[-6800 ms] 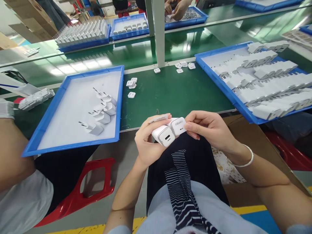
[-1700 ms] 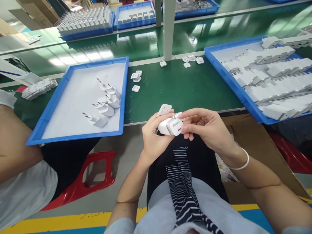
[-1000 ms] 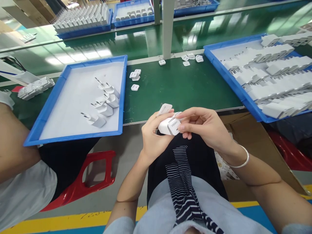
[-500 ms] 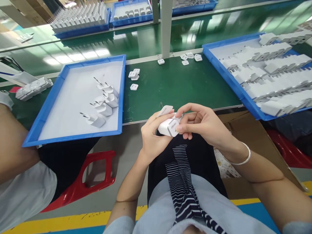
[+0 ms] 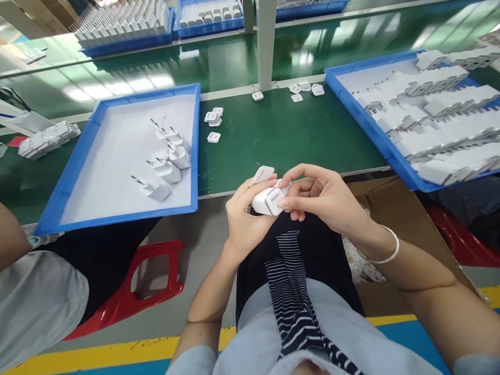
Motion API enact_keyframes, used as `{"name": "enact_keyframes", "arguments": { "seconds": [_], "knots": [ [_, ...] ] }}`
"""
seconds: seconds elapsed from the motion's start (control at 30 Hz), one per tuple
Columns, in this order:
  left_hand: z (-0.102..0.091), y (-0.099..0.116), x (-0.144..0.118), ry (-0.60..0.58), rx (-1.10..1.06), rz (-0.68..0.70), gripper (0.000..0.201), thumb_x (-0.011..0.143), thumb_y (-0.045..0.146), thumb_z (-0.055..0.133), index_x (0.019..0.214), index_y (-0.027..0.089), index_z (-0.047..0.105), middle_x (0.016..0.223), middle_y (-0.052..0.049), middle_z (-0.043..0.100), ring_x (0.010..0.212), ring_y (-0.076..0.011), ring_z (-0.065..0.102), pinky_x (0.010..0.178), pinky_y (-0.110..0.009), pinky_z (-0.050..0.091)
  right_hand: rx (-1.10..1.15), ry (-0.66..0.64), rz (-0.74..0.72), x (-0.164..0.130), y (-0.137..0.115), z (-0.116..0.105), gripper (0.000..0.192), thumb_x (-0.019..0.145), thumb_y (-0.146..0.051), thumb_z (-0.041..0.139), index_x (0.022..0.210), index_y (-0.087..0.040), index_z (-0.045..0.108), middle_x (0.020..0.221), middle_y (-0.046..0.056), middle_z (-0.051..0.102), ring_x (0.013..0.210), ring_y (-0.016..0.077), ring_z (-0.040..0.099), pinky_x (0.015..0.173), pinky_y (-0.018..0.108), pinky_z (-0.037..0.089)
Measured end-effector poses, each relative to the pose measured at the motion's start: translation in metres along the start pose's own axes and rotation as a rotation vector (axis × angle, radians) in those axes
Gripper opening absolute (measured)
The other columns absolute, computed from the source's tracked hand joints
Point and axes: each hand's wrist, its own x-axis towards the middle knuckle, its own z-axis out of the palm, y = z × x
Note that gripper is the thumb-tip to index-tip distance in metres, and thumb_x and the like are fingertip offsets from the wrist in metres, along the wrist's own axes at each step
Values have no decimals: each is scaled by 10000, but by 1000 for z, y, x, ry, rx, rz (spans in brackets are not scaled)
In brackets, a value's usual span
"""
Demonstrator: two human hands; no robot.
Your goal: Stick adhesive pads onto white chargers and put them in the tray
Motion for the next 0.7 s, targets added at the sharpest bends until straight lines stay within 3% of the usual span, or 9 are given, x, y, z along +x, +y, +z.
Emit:
{"name": "enact_keyframes", "arguments": {
  "seconds": [0.13, 0.33, 0.47, 0.6, 0.7],
  "knots": [
    [1, -1, -1, 16, -7, -26, 343, 750, 188, 852, 1079, 236, 766, 1180, -69, 778, 1062, -223, 741, 940, -382, 610, -64, 6, -4, 0, 1, 3, 356, 687, -350, 917, 885, -197, 665, 546, -56, 618, 456, 114, 590, 446, 238, 476],
    [6, -14, -5, 7, -201, -157, 423, 657, 285, 939, 1053, 251, 793, 1125, -70, 788, 1036, -231, 753, 890, -345, 622, -394, 124, -211, -5, 10, 5, 263, 796, -271, 840, 999, -223, 680, 502, -123, 344, 450, 62, 315, 457, 233, 273],
    [7, -21, -6, 6, -352, -231, 462, 599, 331, 968, 1027, 256, 810, 1116, -72, 795, 1018, -243, 764, 882, -344, 629, -506, 62, -394, -8, 17, 3, 261, 904, -294, 737, 1155, -228, 703, 520, -101, 435, 451, 81, 385, 468, 231, 338],
    [8, -20, -6, 19, -360, -258, 425, 638, 342, 946, 1033, 257, 813, 1119, -75, 797, 1088, -257, 743, 972, -389, 612, -935, 75, -715, -10, 26, 2, 271, 988, -278, 626, 1220, -224, 755, 622, -24, 661, 487, 91, 481, 497, 244, 351],
    [11, -21, -8, 29, -368, -270, 425, 625, 303, 953, 1024, 265, 815, 1119, -65, 799, 1096, -253, 745, 974, -378, 614, -1086, 111, -785, -10, 28, 2, 268, 1001, -269, 603, 1194, -193, 772, 639, -3, 697, 497, 94, 519, 494, 250, 345]
  ]
}}
